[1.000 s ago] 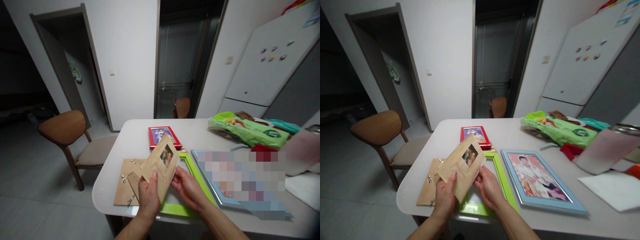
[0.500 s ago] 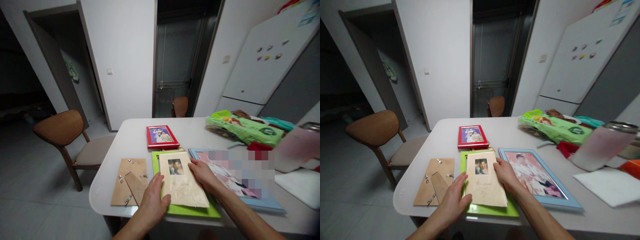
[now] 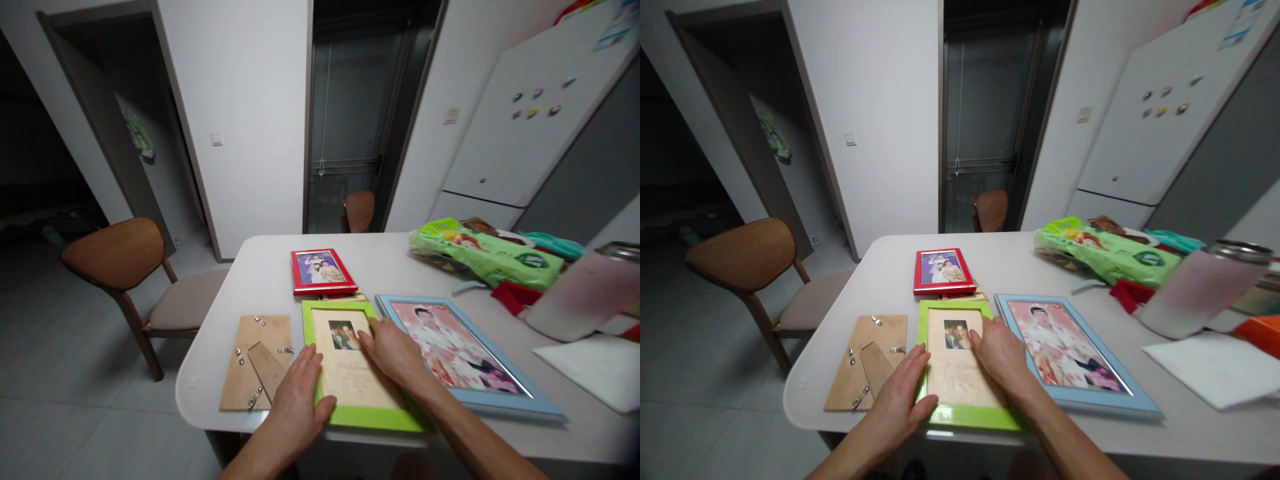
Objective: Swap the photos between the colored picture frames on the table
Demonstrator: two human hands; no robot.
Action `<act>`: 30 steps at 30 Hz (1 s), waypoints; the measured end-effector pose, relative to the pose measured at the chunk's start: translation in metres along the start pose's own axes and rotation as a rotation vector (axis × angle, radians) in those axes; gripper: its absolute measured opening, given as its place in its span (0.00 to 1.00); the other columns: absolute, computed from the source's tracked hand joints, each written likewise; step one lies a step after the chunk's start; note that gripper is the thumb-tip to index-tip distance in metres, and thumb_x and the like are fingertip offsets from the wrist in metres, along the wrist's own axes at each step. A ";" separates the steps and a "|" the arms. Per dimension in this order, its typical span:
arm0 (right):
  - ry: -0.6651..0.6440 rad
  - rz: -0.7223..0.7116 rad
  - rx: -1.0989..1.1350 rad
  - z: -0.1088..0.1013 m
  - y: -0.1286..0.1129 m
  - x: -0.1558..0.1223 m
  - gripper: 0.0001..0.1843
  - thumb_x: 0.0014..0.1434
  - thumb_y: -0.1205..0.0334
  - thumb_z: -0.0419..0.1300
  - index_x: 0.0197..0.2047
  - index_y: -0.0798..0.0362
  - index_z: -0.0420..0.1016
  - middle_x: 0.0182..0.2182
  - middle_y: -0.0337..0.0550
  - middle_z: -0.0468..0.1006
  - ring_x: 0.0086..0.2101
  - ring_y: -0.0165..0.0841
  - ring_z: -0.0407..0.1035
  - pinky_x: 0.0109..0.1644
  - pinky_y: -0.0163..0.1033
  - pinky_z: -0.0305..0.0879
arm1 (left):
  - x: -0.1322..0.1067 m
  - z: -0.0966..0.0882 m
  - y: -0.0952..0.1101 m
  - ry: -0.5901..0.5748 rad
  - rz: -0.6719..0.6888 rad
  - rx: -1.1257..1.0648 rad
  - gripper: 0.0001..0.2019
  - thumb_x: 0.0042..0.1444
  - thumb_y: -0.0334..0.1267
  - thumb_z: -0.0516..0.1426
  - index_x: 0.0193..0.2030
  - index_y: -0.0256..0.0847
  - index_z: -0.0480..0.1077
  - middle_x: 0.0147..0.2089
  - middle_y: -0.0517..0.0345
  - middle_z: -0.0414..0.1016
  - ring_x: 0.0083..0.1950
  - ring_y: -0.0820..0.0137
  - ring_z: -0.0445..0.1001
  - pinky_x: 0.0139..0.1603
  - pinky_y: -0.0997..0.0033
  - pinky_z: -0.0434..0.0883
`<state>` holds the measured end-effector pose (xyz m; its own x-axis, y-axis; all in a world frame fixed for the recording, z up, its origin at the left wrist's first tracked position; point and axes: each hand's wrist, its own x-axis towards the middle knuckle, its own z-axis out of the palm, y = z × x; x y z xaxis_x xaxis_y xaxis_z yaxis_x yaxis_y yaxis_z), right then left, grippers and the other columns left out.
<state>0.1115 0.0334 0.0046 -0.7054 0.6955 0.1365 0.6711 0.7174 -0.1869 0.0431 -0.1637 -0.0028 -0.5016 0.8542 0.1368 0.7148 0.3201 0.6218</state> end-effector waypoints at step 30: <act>-0.099 -0.385 0.457 -0.053 -0.022 -0.056 0.22 0.43 0.62 0.54 0.44 0.51 0.68 0.36 0.45 0.67 0.38 0.36 0.62 0.44 0.40 0.58 | -0.010 -0.015 0.004 0.147 0.157 0.086 0.34 0.45 0.40 0.57 0.57 0.31 0.49 0.61 0.37 0.43 0.61 0.58 0.46 0.57 0.55 0.54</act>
<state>0.1482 -0.0194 0.0532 -0.9108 0.3663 0.1904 0.2125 0.8115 -0.5443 0.0439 -0.1765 0.0100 -0.4418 0.8294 0.3418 0.8254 0.2266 0.5171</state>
